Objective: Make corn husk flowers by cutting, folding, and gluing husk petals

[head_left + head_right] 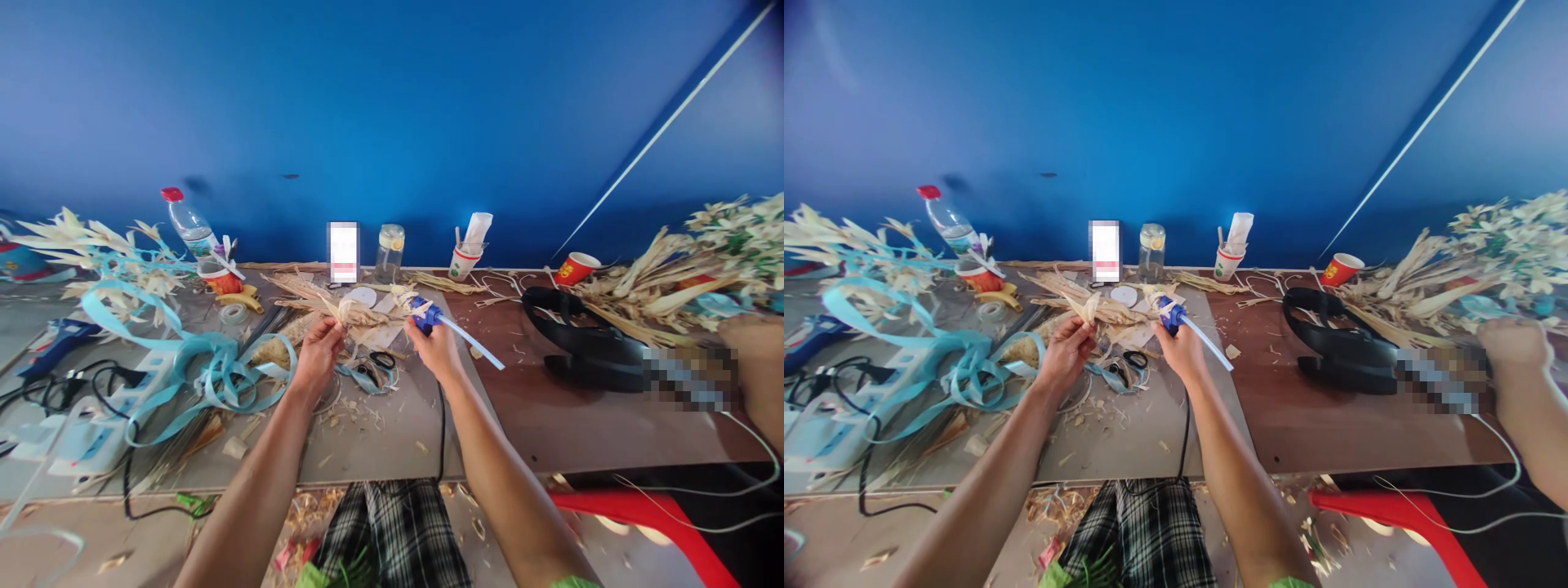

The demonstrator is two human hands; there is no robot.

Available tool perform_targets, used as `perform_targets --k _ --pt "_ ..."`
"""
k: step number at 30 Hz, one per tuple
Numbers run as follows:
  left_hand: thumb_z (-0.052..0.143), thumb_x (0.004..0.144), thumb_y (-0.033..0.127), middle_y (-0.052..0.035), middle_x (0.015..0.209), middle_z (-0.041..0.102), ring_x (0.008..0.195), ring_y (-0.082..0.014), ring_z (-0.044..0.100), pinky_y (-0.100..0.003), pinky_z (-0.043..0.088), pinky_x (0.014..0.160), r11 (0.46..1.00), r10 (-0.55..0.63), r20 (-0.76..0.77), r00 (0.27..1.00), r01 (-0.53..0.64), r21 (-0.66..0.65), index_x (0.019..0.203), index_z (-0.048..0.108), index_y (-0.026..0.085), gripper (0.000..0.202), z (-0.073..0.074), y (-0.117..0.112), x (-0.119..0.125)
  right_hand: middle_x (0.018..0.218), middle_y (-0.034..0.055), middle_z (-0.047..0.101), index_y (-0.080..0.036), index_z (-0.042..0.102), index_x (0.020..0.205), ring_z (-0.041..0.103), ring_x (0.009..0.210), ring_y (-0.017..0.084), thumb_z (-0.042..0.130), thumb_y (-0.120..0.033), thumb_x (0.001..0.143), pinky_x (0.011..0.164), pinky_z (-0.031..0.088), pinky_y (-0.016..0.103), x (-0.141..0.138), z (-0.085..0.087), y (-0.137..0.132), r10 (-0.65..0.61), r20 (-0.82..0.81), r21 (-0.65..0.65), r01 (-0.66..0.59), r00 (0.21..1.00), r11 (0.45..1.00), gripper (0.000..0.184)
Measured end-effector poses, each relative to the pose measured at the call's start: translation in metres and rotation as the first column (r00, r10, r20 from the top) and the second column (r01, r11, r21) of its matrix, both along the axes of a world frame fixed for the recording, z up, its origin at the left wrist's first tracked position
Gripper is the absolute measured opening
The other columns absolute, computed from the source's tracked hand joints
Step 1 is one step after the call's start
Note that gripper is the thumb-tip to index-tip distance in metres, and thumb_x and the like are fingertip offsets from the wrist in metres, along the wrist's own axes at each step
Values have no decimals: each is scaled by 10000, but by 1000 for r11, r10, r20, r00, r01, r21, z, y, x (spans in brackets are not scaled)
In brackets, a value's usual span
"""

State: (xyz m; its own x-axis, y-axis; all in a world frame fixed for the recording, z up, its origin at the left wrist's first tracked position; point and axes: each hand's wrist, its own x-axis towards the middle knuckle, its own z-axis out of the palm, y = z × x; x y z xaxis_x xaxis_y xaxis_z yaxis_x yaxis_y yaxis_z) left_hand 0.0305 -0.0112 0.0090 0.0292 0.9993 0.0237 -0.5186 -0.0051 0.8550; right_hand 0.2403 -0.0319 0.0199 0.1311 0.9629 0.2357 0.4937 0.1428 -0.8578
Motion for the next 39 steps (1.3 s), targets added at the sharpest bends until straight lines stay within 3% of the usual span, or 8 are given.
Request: perform_targets --k 3,7,14,19,22,27,32,39 --pt "762 621 243 26 613 520 485 -41 365 -187 252 448 1000 -18 15 1000 18 20 685 572 156 218 0 0 0 869 106 647 -128 603 960 607 816 233 539 -409 797 700 425 293 7 -5 7 -200 275 -56 223 941 973 331" --pt "756 631 237 34 609 533 454 -30 337 -184 250 454 998 -63 40 997 62 27 709 545 162 237 1 -2 0 1050 159 634 -128 571 1061 612 956 260 543 -357 815 793 424 317 10 -9 11 -159 457 -191 271 875 943 337" --pt "752 641 240 24 644 552 482 -30 384 -176 257 465 991 -125 61 990 121 61 741 553 159 237 -1 -5 1 1164 150 589 -157 572 1156 574 1077 295 641 -370 749 941 357 436 10 -16 13 -53 526 -327 259 849 909 465" --pt "749 654 261 31 625 548 483 -34 378 -181 264 470 986 -155 23 988 153 63 734 558 158 232 -1 -8 3 1123 131 593 -158 632 1084 607 943 228 535 -272 801 877 419 389 6 -13 10 -178 252 -57 198 951 978 320" --pt "755 654 294 34 614 542 503 -40 401 -179 284 484 983 -180 -39 983 181 33 714 567 155 241 -1 -10 7 963 85 649 -168 666 1008 605 805 178 496 -337 830 742 471 304 -7 -10 6 33 -128 89 -22 991 996 298" --pt "774 624 356 30 611 546 544 -56 446 -183 320 517 974 -228 -164 960 225 -34 743 620 151 283 0 -15 16 861 44 649 -200 705 888 583 726 155 606 -389 759 659 481 270 -32 -7 -3 265 -431 95 -248 863 964 249" --pt "766 629 388 25 634 559 565 -65 458 -191 338 545 966 -257 -226 940 252 -49 760 626 153 303 -2 -17 20 804 31 628 -190 711 801 559 698 140 636 -357 748 634 460 250 -40 -8 -6 319 -484 117 -300 815 947 191" --pt "747 647 413 30 609 532 537 -63 421 -198 298 520 969 -243 -268 932 246 -23 745 612 147 314 -4 -17 21 847 38 649 -182 719 806 583 771 157 630 -319 754 655 472 252 -42 -17 -3 344 -414 145 -312 843 939 171"
